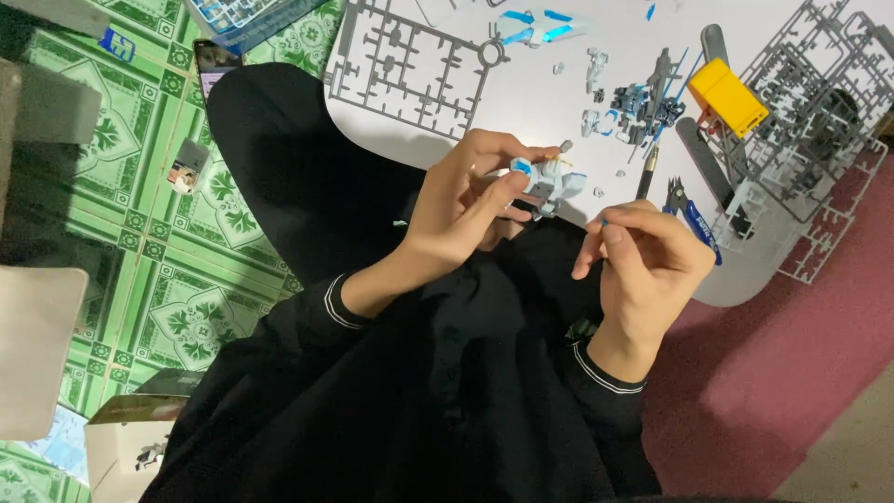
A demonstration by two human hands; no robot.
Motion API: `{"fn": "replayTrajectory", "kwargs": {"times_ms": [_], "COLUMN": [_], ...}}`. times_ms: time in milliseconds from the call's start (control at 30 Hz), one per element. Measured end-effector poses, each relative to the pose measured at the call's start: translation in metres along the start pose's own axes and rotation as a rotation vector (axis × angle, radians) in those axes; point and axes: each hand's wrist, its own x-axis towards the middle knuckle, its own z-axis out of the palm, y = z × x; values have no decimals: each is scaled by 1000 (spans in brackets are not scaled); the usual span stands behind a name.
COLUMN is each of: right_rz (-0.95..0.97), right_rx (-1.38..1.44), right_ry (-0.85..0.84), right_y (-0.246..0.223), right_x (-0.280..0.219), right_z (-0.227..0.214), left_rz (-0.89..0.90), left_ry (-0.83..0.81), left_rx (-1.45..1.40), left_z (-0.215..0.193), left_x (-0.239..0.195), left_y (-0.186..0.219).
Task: The person assembles a small plastic model kit by hand, snapping together white and blue parts on a white table. They pick up individual pieces from the table, align them, and press them into place on the growing model body.
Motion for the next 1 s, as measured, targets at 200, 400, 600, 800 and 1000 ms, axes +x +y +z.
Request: {"fn": "replayTrajectory", "kwargs": {"times_ms": [200, 400, 600, 800, 1000], "right_rz": [19, -49, -116, -149, -203], "right_rx": [19, -79, -151, -218, -290], "right_ry": [3, -4, -19, -1, 2], "right_y": [-8, -16, -21, -30, -31], "right_x": [4, 2, -1, 4, 6], "right_z": [8, 8, 9, 13, 15], "left_rz": [96, 144, 176, 267, 239], "left_ry": [-51, -34, -128, -37, -30], "left_rx": [25, 67, 224, 116, 60], "left_z": [5, 13, 11, 13, 17], "left_x": [-2, -4, -6, -3, -10], "left_y": [11, 26, 29, 10, 3]}}
